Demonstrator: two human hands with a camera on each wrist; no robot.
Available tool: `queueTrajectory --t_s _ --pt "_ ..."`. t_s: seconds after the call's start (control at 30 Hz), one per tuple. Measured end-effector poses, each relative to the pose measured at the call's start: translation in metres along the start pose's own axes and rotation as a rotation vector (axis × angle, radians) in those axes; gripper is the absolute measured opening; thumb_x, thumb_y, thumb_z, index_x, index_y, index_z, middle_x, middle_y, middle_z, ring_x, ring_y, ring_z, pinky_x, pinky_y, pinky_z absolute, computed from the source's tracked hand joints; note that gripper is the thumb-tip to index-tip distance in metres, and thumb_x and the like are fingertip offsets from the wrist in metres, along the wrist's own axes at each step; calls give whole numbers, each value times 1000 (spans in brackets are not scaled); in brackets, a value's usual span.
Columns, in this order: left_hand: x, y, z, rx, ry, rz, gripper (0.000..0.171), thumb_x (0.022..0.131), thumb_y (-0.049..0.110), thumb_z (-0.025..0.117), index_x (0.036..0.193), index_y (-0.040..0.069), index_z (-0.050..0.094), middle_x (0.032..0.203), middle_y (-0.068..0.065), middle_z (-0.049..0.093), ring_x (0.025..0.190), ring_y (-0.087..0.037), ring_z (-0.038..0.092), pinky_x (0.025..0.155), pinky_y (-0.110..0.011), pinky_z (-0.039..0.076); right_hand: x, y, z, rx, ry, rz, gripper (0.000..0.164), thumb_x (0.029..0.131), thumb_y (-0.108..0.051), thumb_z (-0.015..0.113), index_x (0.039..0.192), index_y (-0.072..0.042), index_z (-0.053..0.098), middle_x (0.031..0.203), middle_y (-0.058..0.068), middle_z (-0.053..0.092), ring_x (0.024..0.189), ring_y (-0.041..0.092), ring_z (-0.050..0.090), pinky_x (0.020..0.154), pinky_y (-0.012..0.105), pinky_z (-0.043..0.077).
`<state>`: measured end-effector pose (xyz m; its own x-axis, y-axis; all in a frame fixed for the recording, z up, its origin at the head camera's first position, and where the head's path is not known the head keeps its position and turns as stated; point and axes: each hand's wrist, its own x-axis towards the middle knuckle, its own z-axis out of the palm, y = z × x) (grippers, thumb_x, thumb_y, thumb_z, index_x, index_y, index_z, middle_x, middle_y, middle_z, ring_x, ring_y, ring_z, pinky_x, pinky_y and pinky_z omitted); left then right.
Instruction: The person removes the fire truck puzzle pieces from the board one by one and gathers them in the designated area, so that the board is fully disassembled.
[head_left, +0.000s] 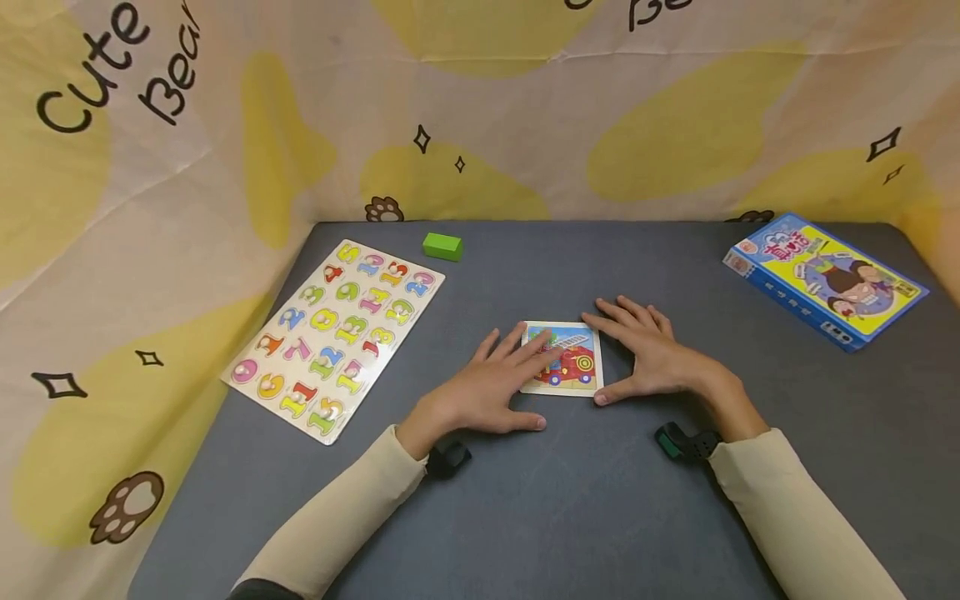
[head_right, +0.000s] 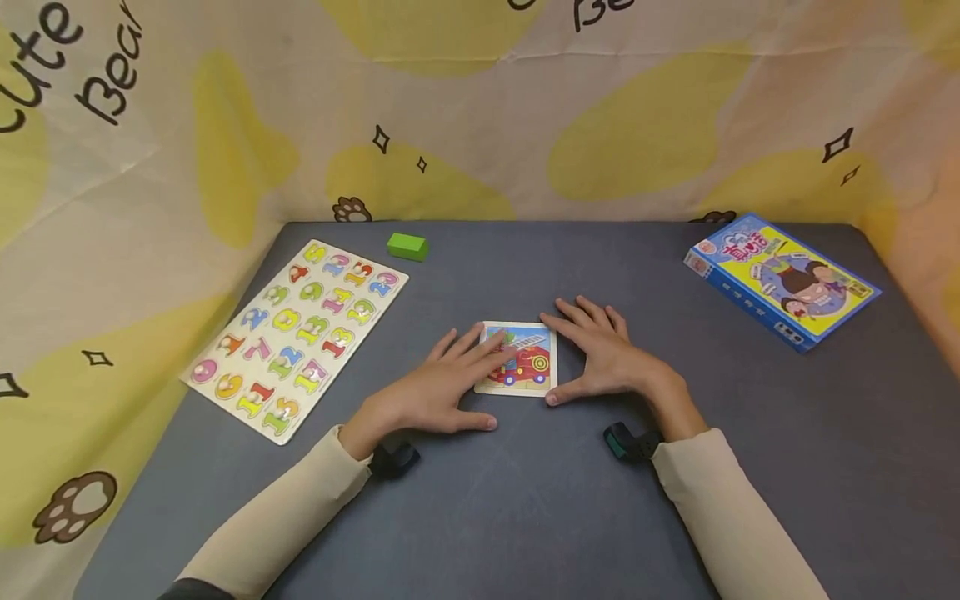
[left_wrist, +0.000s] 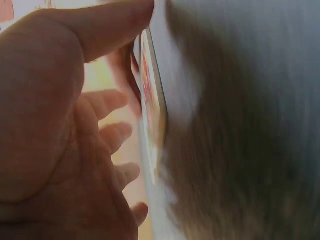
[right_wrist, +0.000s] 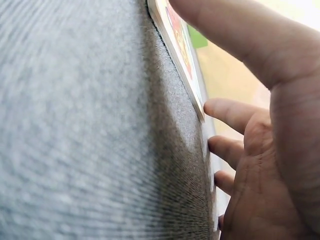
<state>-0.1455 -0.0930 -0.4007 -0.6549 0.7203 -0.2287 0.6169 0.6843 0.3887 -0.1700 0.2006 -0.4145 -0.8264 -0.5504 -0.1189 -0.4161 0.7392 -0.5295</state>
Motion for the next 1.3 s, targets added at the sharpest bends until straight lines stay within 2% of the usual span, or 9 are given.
queueTrajectory --t_s 0.1,0.2,0.5,0.63,0.8,0.9,1.0,1.13,1.3 --pt "-3 12 1 30 -39 53 90 94 57 65 165 28 18 174 6 5 161 -26 -6 128 -55 -4 0 1 -1 6 3 -8 109 74 -57 85 161 -18 33 170 16 16 156 47 2 116 75 -3" --pt "-7 18 4 55 -68 69 88 94 57 64 164 25 21 173 7 9 161 -25 -4 128 -54 -3 1 1 -2 19 -3 -4 106 75 -56 85 160 -18 34 171 16 17 156 46 2 116 75 -3" --pt "-7 17 14 79 -61 92 92 93 59 64 165 24 19 173 6 9 161 -25 -6 129 -53 0 2 4 -5 41 -11 18 102 76 -55 85 159 -21 37 171 14 18 157 44 2 116 74 -2" --pt "-8 17 13 85 -62 94 92 93 59 63 165 24 18 173 6 10 161 -25 -6 129 -54 0 5 4 -5 71 44 -7 85 82 -47 82 154 -21 46 167 16 27 155 46 9 114 75 4" --pt "-12 18 12 110 -64 99 92 93 59 63 165 23 18 173 5 11 161 -28 0 128 -55 2 22 2 -8 144 87 -50 52 87 -31 80 135 -20 63 161 19 38 152 46 18 111 75 9" --pt "-14 18 13 112 -59 109 92 94 60 63 165 23 18 173 4 11 161 -28 3 128 -55 4 38 -2 -11 179 60 -66 37 88 -25 80 122 -21 67 160 18 40 151 45 19 111 74 9" --pt "-15 16 15 112 -57 117 93 94 61 62 165 23 17 174 4 9 161 -28 -1 128 -54 5 55 -9 -13 189 14 -88 29 88 -22 80 114 -21 68 161 18 39 151 43 20 111 73 10" --pt "-16 15 17 113 -65 129 96 93 62 62 165 23 13 174 4 5 161 -27 -7 128 -54 4 73 -20 -13 161 -54 -120 24 88 -22 79 110 -22 69 162 18 35 151 42 18 111 70 11" --pt "-15 15 19 108 -80 141 98 92 65 62 166 25 11 174 5 1 161 -27 -9 128 -54 1 85 -31 -14 110 -130 -124 22 89 -21 78 109 -24 68 166 18 27 154 44 7 113 70 7"
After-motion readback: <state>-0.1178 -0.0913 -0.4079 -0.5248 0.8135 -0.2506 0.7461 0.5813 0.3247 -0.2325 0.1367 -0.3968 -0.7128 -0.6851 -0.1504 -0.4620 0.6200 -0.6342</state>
